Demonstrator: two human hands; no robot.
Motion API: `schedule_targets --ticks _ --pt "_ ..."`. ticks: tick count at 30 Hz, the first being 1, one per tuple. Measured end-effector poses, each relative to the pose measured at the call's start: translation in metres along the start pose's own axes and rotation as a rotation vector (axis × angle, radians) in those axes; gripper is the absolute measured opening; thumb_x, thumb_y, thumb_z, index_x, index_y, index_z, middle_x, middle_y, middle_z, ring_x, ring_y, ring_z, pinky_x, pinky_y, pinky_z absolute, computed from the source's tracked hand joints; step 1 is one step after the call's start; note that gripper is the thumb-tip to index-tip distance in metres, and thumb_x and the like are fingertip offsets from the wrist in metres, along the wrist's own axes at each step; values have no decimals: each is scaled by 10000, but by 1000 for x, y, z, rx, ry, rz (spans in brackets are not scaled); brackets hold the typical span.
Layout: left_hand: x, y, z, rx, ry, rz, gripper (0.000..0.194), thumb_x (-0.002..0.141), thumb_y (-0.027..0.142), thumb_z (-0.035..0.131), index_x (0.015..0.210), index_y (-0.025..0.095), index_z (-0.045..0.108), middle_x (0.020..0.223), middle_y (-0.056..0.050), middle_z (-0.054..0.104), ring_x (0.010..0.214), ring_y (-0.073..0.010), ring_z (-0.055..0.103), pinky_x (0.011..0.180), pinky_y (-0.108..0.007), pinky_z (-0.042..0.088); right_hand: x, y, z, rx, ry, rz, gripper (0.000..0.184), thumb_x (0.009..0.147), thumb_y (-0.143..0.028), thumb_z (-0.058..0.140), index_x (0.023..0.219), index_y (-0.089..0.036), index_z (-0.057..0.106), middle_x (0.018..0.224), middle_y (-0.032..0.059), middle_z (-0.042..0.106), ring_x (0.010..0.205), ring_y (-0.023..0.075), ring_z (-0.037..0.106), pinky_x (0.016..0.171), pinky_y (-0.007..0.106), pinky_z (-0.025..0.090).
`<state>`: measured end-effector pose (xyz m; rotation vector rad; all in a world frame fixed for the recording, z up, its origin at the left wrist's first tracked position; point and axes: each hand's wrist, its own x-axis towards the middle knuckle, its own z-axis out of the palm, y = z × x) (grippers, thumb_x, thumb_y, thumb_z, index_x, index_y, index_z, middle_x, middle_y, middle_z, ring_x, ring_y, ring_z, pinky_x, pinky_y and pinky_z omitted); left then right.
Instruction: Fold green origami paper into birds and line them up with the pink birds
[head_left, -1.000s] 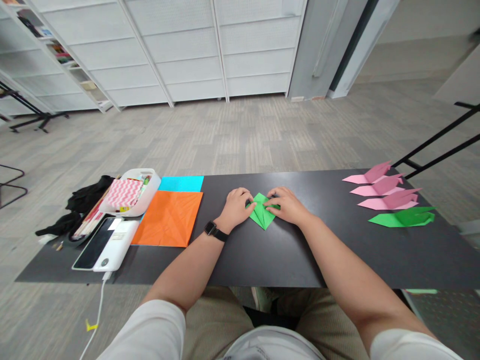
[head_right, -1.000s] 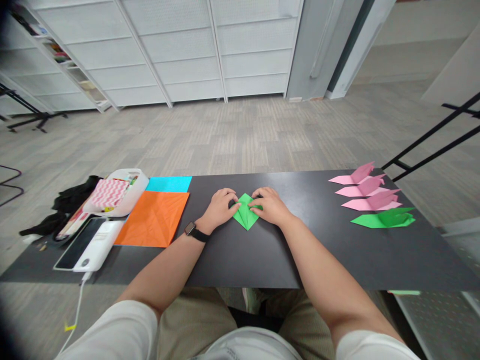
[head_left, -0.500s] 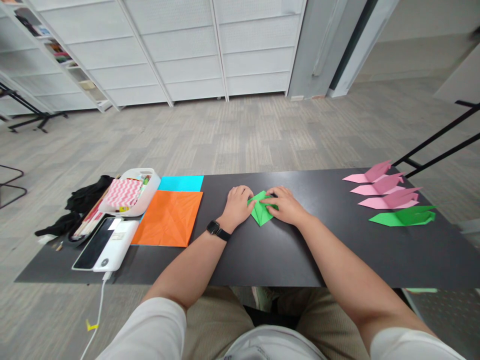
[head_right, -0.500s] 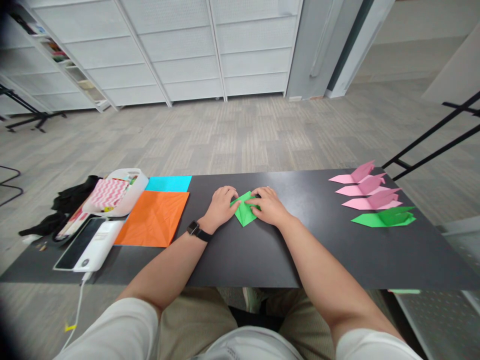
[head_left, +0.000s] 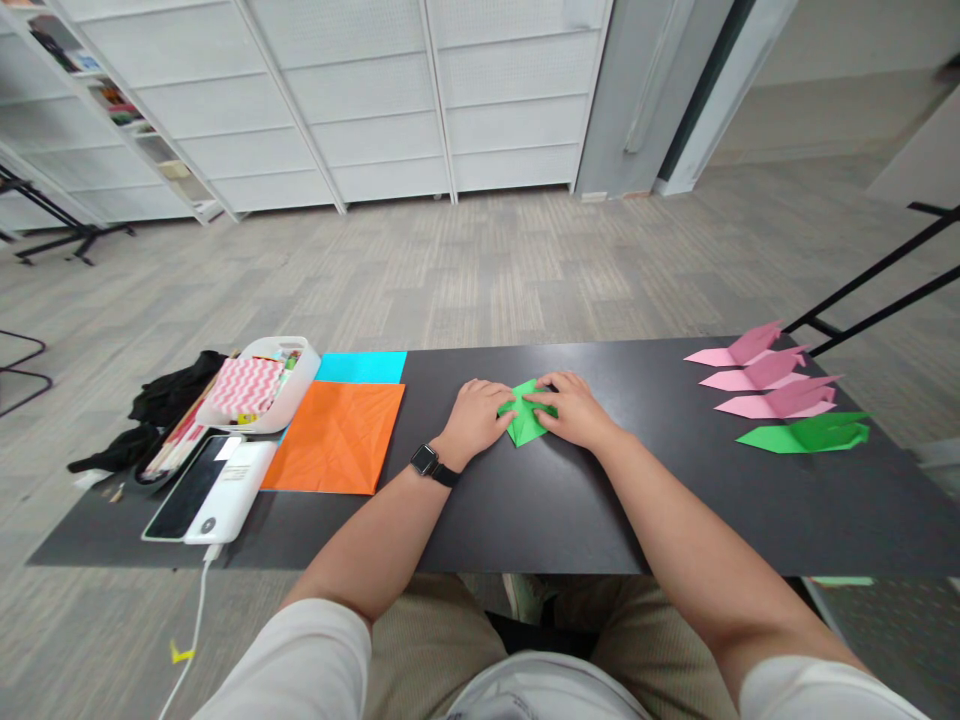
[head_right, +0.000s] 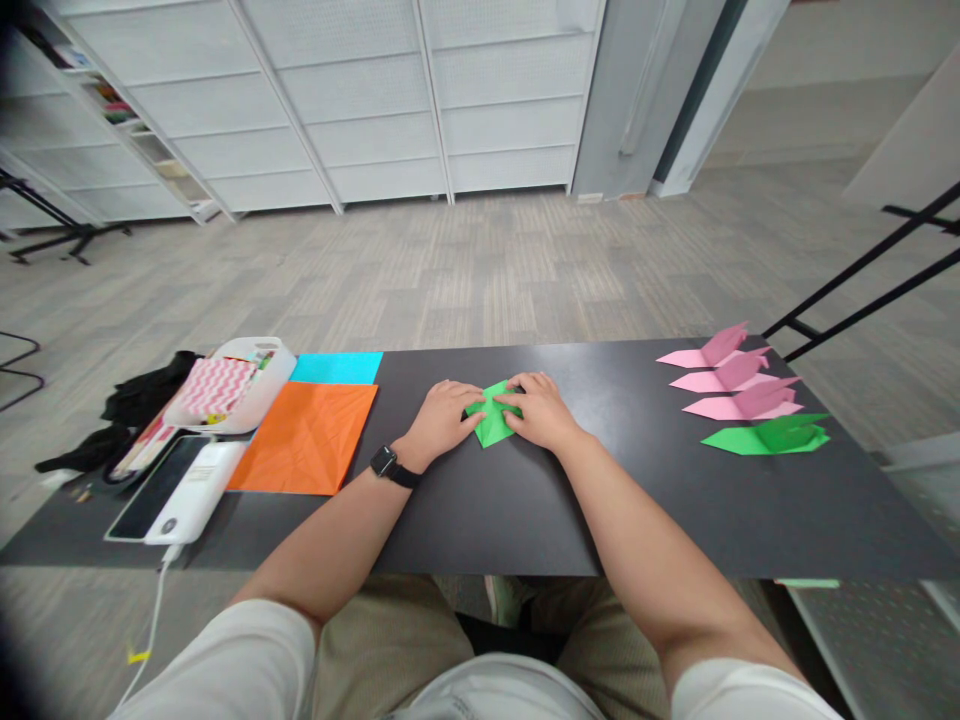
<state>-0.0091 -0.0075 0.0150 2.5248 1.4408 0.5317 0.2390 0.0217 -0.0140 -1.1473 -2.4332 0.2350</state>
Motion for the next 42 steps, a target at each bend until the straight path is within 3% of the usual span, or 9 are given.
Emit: schedule_targets --ticks 9,21,25,33,42 --pt "-5 7 -13 70 -82 91 299 991 375 711 1273 279 740 1409 -65 679 1283 -290 584 1149 -489 435 -1 0 -1 -1 -14 5 353 942 -241 686 1260 -335 806 1283 92 663 1217 299 574 1118 525 423" --pt "-11 3 -20 -9 -153 97 470 910 429 801 1349 320 671 1431 -64 670 1334 -309 578 1278 -578 289 -1 1 -1 10 -37 21 378 938 -249 688 1278 -372 798 1307 93 653 1237 315 579 1181 619 367" --pt "-11 2 -22 -31 -168 93 507 896 452 816 1359 320 658 1437 -67 672 1349 -308 574 1290 -586 276 -1 2 0 12 -41 20 374 941 -260 685 1280 -372 795 1309 88 648 1249 307 577 1171 597 381" --pt "-10 -6 -15 -42 -140 89 348 973 442 735 1296 314 713 1438 -45 704 1336 -286 604 1267 -557 322 -2 0 -3 -9 -58 25 349 956 -266 682 1267 -370 800 1321 89 663 1271 322 577 1201 662 326" --pt "-7 -2 -15 -14 -137 89 328 956 455 761 1259 329 770 1454 -17 708 1278 -288 631 1174 -502 419 -2 0 -3 -4 -75 36 370 969 -278 689 1303 -408 780 1362 85 652 1311 333 562 1202 702 319"
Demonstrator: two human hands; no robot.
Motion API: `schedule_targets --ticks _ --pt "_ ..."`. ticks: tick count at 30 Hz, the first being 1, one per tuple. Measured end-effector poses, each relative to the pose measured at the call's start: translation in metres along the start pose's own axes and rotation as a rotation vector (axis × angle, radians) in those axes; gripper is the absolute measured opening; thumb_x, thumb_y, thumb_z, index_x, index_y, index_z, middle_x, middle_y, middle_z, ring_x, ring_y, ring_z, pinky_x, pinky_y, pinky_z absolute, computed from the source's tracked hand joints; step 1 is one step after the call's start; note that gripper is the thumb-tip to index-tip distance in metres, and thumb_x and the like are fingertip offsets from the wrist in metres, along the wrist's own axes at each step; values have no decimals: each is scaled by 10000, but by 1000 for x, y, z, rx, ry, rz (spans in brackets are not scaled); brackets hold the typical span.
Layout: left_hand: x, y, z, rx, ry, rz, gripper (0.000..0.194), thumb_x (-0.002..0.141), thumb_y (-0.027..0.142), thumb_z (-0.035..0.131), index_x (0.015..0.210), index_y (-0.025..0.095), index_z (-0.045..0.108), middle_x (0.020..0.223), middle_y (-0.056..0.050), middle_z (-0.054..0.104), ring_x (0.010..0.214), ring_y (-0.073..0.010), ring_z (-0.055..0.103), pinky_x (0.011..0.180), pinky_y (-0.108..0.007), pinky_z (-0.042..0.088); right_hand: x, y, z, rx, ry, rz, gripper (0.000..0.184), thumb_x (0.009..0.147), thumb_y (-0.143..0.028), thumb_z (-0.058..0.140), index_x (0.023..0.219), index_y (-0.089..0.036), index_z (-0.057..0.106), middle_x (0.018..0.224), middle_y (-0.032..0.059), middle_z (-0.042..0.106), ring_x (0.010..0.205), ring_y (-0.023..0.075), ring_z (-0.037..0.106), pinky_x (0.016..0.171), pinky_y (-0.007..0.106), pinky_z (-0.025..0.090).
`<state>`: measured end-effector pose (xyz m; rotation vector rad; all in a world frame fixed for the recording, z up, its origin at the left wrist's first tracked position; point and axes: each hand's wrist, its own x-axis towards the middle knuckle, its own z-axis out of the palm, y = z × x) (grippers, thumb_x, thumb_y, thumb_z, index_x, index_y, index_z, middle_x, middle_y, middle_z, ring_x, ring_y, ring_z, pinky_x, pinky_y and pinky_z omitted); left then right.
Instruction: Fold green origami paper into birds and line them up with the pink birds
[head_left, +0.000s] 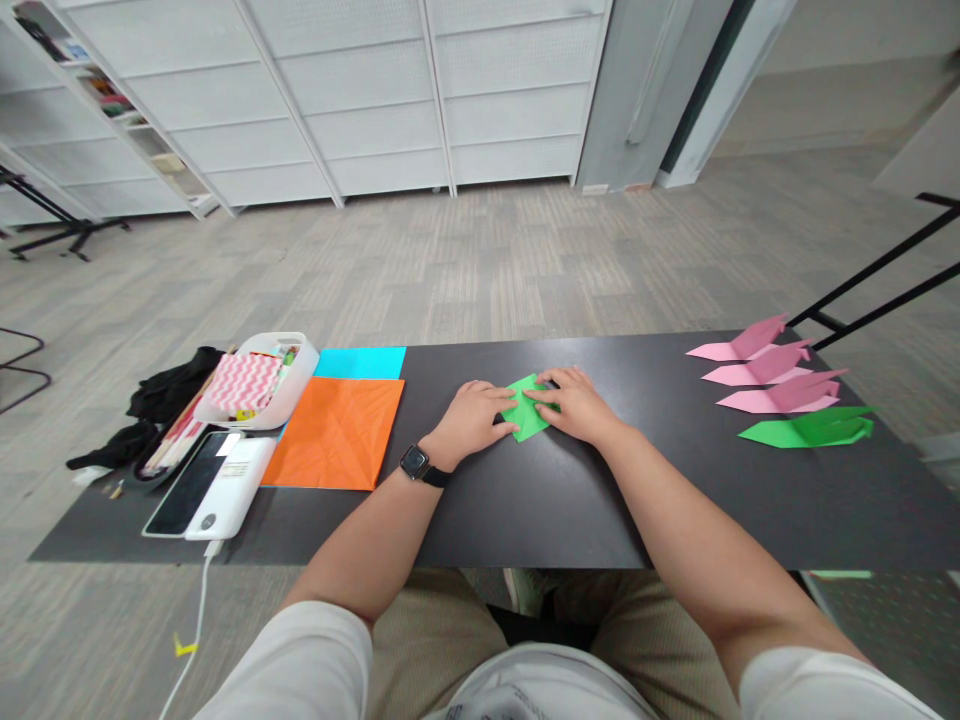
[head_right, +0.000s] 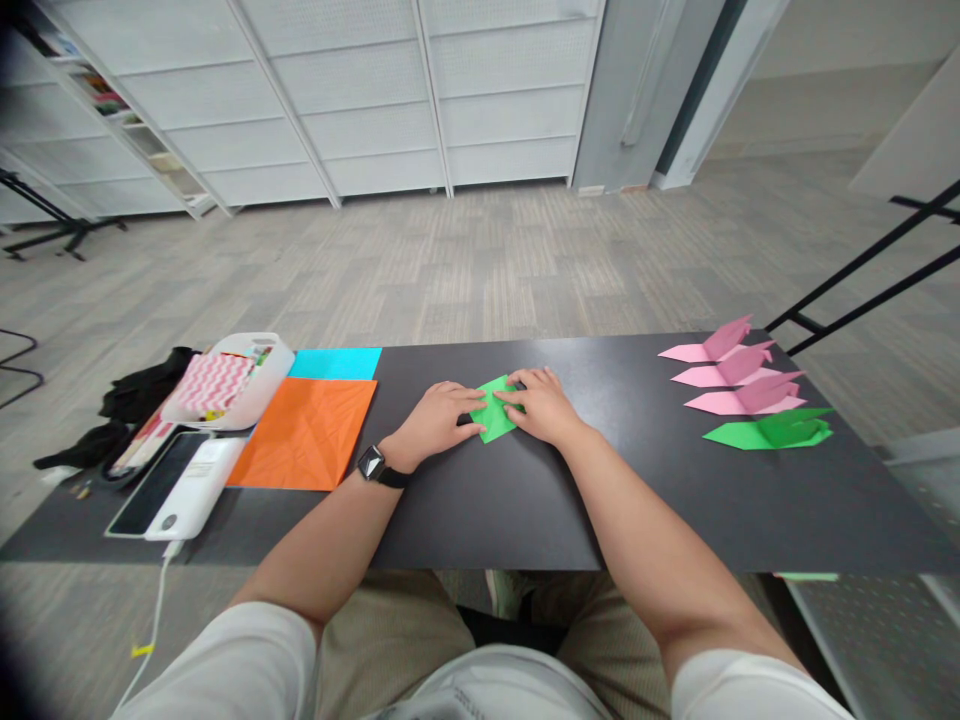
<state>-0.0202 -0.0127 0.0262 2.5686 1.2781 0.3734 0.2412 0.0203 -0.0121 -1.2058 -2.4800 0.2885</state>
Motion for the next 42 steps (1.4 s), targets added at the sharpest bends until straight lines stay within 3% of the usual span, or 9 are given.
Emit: schedule_targets --ticks 20,24,27,37,42 --pt "-3 4 0 24 30 -36 344 933 512 768 1216 317 788 1477 -46 674 1316 -329 570 1180 -536 417 -1 2 0 54 34 11 341 940 -277 710 1248 -400 791 1337 62 691 1286 314 605 1222 748 268" --pt "1 2 3 9 59 -5 229 1043 393 621 1180 296 777 1430 -34 702 1294 -287 590 1190 -505 408 -1 0 -1 47 36 19 328 946 -268 690 1236 -374 800 1334 79 670 1298 317 596 1224 727 288" --pt "5 1 5 -7 78 -32 252 1067 287 549 1229 284 743 1338 -39 740 1243 -252 617 1216 -493 383 -1 -1 -3 42 46 21 322 949 -266 684 1231 -361 809 1350 98 645 1316 328 581 1220 710 312" --pt "8 4 9 -18 123 -130 169 998 267 676 1155 280 738 1056 -16 771 1063 -237 672 1252 -515 326 0 -7 -5 115 -18 -69 290 937 -212 682 1103 -392 838 1406 53 635 1350 301 567 1240 695 287" --pt "10 4 13 -4 112 -171 195 989 321 708 1179 279 726 1082 -28 742 1067 -240 651 1171 -471 396 2 -6 -1 109 47 47 317 920 -284 731 1229 -336 777 1363 84 660 1314 309 593 1230 649 332"
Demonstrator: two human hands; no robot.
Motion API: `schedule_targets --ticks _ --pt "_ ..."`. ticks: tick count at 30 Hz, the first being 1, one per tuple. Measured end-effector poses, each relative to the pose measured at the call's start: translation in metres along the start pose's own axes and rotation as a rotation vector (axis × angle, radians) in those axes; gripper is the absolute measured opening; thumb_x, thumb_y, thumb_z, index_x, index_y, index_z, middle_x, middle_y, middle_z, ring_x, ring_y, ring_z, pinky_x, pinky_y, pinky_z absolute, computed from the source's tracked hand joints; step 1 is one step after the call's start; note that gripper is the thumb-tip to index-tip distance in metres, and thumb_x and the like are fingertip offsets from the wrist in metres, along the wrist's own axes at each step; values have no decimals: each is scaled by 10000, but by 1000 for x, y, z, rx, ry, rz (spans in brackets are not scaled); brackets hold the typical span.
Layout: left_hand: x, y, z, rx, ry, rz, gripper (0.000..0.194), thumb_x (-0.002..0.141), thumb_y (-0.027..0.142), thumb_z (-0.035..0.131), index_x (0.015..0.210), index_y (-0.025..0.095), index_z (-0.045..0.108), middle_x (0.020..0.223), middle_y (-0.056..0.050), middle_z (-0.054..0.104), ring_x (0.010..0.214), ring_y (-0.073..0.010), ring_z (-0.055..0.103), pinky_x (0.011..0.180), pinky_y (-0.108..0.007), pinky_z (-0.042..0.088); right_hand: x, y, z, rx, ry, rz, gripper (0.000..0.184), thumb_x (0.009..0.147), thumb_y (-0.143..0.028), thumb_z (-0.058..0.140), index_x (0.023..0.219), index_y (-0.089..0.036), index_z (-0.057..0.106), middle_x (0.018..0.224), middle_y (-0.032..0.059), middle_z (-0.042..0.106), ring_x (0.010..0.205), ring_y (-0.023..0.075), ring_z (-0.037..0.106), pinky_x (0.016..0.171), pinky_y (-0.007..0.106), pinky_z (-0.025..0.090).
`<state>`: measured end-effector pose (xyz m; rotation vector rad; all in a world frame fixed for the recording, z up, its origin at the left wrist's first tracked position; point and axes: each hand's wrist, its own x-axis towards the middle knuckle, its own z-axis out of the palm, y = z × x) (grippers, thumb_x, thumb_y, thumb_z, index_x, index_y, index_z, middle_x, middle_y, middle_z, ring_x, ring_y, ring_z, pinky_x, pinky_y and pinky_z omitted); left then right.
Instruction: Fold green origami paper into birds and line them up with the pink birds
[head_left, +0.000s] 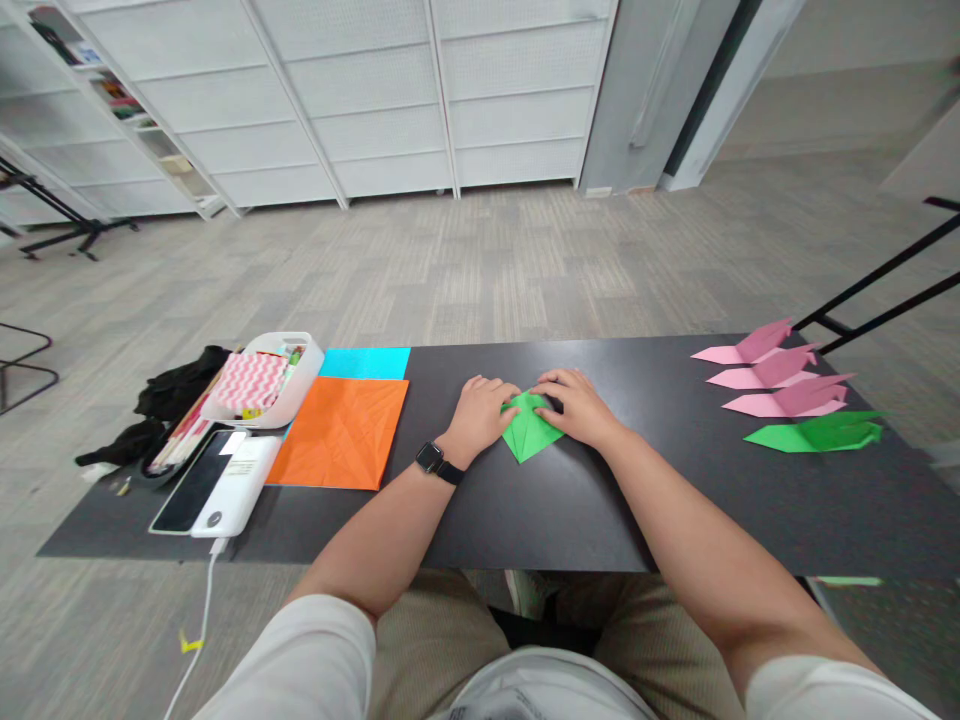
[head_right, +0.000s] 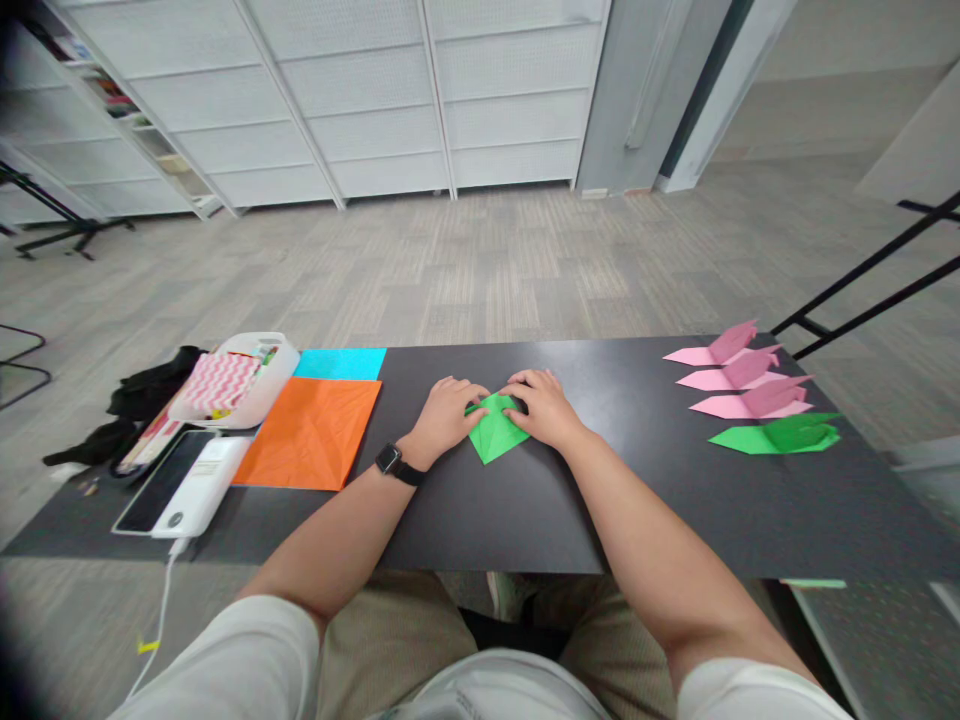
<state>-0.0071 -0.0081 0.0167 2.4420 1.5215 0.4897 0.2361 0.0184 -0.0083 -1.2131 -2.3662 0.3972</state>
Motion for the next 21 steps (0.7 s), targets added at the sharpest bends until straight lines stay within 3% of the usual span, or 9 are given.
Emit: schedule_targets --ticks 5,14,21 --pt "-2 0 5 69 43 -46 397 991 420 699 1360 274 691 1221 -71 685 1150 -276 598 1100 -466 427 0 5 2 -97 85 153 363 911 -384 761 1265 -303 774 1318 111 669 1279 361 590 1202 683 338" --pt "-1 3 9 5 55 -42 280 988 349 705 1258 281 734 1226 -39 702 1153 -261 596 1100 -460 419 2 4 8 -31 83 124 243 927 -293 705 1151 -311 797 1329 93 670 1291 321 597 1183 628 378" --pt "1 3 9 -87 66 -54 209 958 289 736 1159 270 679 1151 -17 751 1127 -249 623 1115 -456 412 4 -4 4 63 45 123 290 892 -196 662 1163 -299 679 1136 38 770 1144 282 677 1222 745 238"
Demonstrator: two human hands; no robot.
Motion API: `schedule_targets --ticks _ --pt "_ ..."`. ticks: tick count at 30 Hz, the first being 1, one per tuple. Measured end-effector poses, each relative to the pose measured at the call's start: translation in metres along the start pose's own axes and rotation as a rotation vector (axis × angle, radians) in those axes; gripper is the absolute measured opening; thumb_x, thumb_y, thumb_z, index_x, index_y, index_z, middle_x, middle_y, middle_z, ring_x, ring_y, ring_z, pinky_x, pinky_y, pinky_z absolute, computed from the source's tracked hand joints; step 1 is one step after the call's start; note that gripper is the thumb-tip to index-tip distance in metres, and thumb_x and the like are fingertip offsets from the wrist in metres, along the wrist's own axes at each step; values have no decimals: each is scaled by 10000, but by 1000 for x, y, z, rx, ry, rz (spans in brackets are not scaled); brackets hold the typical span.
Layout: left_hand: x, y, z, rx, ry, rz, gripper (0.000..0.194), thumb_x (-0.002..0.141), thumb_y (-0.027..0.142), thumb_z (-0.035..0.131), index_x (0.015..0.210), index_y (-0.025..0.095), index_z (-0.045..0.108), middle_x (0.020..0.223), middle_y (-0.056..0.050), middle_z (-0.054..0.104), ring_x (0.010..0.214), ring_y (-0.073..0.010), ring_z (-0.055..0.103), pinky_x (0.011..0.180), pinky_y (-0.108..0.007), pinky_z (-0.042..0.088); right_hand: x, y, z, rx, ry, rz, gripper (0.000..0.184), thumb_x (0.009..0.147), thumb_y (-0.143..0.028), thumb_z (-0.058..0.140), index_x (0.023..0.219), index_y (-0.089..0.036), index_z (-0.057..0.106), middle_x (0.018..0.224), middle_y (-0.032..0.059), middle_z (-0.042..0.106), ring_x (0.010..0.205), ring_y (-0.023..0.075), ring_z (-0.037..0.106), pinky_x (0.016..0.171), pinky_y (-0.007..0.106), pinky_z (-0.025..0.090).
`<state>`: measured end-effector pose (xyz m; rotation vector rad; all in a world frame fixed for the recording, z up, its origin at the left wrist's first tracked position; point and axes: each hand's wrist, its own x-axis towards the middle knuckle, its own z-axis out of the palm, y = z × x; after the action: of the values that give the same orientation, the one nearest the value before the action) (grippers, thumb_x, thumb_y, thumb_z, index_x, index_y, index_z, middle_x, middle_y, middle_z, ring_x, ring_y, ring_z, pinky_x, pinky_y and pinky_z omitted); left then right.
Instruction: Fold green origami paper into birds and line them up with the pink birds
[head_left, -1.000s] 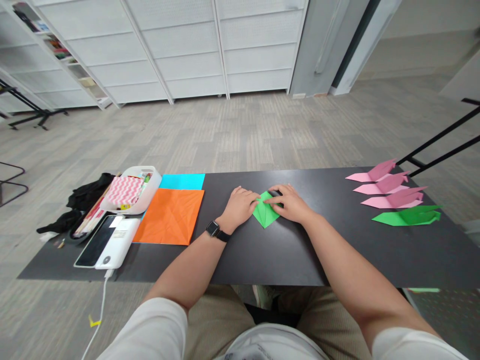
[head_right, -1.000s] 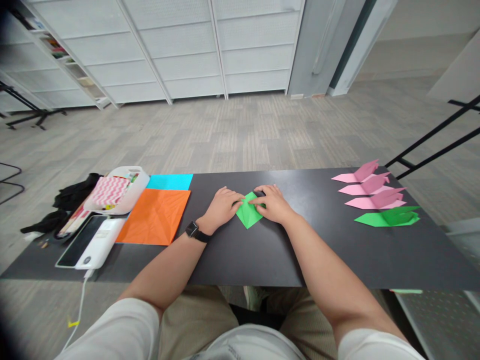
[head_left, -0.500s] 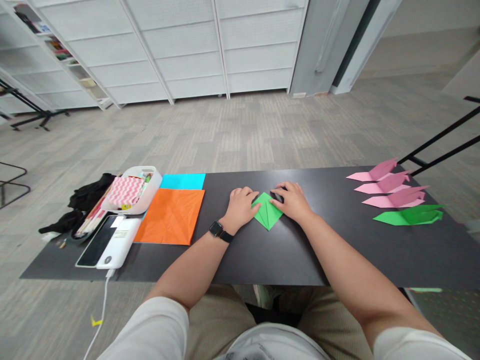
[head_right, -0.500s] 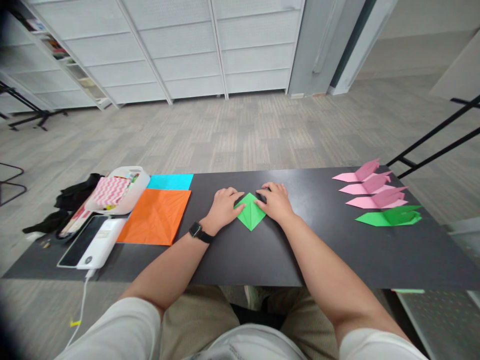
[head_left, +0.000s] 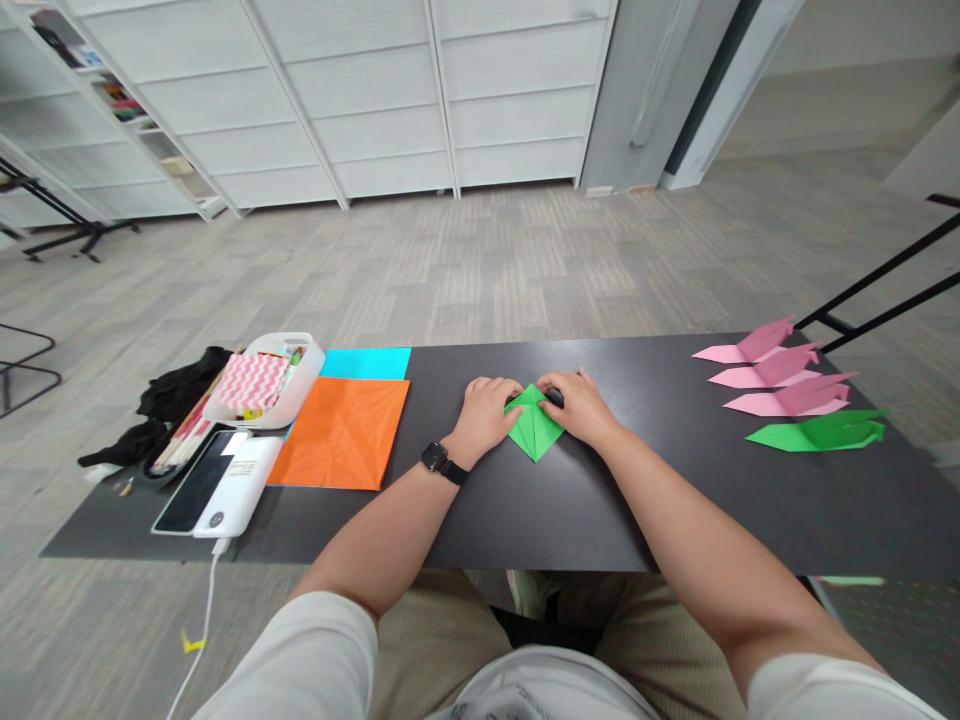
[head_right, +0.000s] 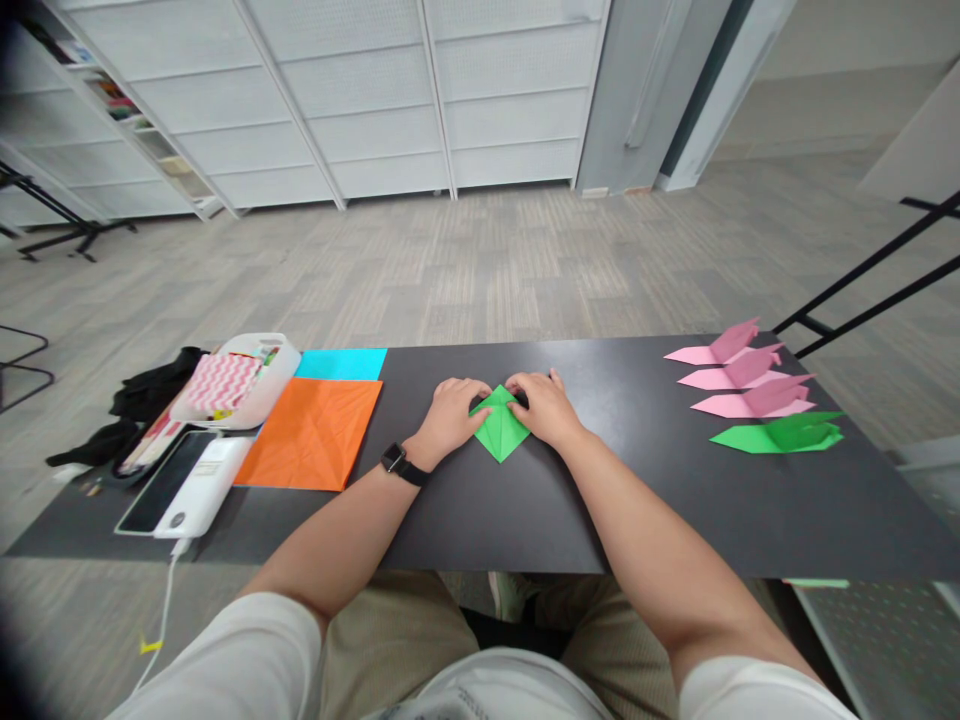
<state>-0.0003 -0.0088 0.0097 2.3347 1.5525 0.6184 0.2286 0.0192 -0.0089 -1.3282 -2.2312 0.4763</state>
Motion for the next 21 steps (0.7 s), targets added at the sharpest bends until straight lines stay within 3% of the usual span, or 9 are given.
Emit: schedule_targets --ticks 4,8,14,21 --pt "1 0 0 -48 9 -22 235 942 240 740 1159 267 655 1120 -11 761 1105 -241 642 1114 -453 421 0 -2 1 10 12 -13 412 877 -171 655 1268 -302 656 1064 27 779 1137 285 691 1235 726 237" --pt "3 -1 1 -35 -2 -16 221 946 235 731 1158 265 676 1078 -10 760 1068 -239 648 1098 -446 432 0 0 2 -6 31 -28 407 885 -172 639 1266 -308 684 1048 29 781 1114 282 697 1236 702 258" --pt "5 -2 1 43 -8 31 100 992 248 675 1065 269 741 1066 -19 756 1052 -232 639 1141 -462 404 2 -2 1 -85 18 -79 283 908 -181 629 1133 -312 739 1039 33 780 1087 277 685 1228 662 277" --pt "5 -2 -7 117 -21 98 163 1035 240 611 1045 266 771 1071 -29 758 1032 -219 641 1183 -474 370 1 -5 -6 -106 6 -109 249 901 -144 596 1036 -292 744 1014 35 767 1058 263 670 1226 641 275"
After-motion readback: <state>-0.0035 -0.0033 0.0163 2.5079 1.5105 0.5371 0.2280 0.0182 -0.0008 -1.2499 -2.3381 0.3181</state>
